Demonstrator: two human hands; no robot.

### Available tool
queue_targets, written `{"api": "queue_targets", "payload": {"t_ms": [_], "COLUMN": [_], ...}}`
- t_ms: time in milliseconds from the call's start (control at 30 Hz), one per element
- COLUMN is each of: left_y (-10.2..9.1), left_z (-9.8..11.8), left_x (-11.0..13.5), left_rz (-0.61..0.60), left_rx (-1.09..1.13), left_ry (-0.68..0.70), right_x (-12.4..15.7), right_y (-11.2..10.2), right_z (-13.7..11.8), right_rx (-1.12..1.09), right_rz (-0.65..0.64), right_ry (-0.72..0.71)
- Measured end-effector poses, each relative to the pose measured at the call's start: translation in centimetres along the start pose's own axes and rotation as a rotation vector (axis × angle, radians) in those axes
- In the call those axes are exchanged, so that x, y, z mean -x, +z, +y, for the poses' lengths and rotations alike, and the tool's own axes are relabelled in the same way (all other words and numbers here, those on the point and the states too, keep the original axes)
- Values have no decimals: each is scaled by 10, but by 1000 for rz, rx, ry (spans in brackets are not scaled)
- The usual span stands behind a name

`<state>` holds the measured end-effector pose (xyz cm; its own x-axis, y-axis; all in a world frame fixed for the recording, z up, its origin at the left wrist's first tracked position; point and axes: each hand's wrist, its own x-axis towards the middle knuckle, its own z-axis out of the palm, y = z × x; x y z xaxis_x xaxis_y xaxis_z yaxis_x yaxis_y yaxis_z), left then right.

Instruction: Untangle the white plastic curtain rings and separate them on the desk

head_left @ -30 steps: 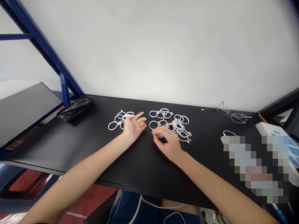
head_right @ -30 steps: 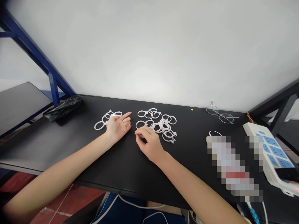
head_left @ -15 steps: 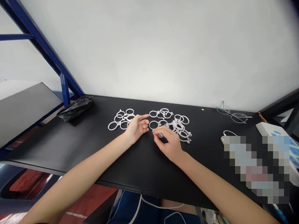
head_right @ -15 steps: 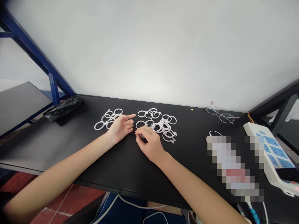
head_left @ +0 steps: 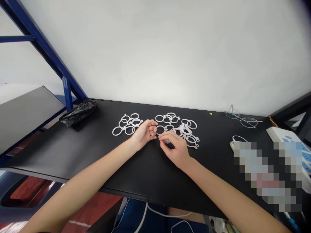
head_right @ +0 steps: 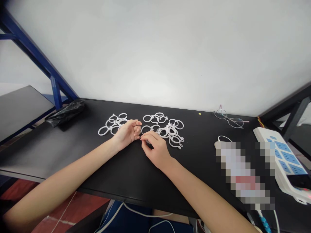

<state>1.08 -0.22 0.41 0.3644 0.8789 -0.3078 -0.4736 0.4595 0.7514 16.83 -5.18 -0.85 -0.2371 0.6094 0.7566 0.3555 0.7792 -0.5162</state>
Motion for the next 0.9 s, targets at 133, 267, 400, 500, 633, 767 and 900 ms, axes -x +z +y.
{"api": "queue_targets", "payload": {"t_ms": [133, 267, 400, 500, 633, 767, 900], "left_y": [0, 2, 4, 4, 3, 4, 4], "left_z": [-2, -4, -4, -4, -3, -3, -3], "left_x": [1, 4, 5, 5, 4, 5, 5], "left_rz": [-25, -77, -106, -105, -103, -99, -108], "left_rx": [-80, -205, -236, -232, -232, -241, -248], "left_ry": [11, 11, 0, -1, -1, 0, 2], "right_x": [0, 1, 1, 1, 0, -2, -2], "right_y": [0, 0, -1, 0, -1, -1, -2], "right_z": [1, 1, 0, 0, 0, 0, -1], "right_rx": [-3, -5, -5, -7, -6, 31, 54], "right_rz": [-10, -30, -34, -25, 8, 54, 73], "right_ry": [12, 23, 25, 18, 2, -8, -7]}}
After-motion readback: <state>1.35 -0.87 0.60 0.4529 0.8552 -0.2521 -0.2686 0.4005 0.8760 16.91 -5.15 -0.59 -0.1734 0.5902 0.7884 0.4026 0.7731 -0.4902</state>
